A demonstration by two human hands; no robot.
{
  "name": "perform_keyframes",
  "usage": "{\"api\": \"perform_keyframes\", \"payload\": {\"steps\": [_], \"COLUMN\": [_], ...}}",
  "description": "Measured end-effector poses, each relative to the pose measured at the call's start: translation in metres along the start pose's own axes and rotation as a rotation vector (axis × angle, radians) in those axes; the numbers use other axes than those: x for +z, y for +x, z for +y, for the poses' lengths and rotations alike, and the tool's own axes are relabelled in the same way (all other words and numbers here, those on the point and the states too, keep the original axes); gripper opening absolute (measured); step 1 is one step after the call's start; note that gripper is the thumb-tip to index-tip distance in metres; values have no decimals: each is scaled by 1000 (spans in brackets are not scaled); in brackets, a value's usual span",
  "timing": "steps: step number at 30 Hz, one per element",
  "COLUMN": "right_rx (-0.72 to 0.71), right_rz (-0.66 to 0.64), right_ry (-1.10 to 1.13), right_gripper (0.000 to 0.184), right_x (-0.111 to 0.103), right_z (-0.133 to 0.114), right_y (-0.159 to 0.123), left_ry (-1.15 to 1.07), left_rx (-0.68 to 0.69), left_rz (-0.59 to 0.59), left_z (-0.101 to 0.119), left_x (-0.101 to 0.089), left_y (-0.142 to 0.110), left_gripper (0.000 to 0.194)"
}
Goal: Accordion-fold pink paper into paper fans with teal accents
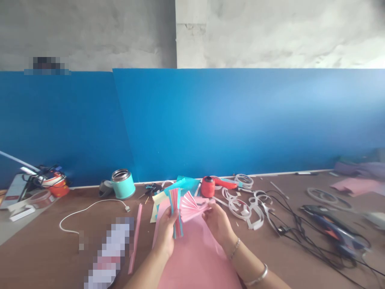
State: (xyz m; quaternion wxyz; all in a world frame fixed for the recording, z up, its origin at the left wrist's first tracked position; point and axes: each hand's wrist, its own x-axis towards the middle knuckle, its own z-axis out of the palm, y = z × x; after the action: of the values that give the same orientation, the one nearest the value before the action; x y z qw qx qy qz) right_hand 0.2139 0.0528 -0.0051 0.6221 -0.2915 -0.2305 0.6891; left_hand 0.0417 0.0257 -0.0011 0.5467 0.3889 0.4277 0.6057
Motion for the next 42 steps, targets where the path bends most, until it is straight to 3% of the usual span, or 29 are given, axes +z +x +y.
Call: {"api": "perform_keyframes", "payload": {"steps": [4,7,10,13,16,22,29,42], "right_rx": [77,145,119,43,28,45,-41,-131], "right_rz": [-45,-72,-117,-127,-44,107,216,205], "right_ry": [4,-147,-341,-494,-544,-440,-450,-446], "right_gripper": [15,23,37,42,37,27,28,32], "right_x": [1,3,7,8,5,1,0,-3], "right_z": [0,3,6,8,10,9,4,3], "right_y": [0,-3,-8,-10,-7,-1,-1,0], "left_ry": [51,108,143,178,180,92,46,36], "left_rx": [-30,-64,-70,-58,-48,-26,-15,16], "left_rz": [11,-67,-200,-241,-215,-146,129,195], "left_z": [-2,-1,1,2,2,2,-1,4], "left_x": [-4,-3,2,6,6,-3,-12,-10], "left_y": [3,1,-2,-5,-5,3,11,10], "left_gripper": [38,38,39,35,36,45,45,42]}}
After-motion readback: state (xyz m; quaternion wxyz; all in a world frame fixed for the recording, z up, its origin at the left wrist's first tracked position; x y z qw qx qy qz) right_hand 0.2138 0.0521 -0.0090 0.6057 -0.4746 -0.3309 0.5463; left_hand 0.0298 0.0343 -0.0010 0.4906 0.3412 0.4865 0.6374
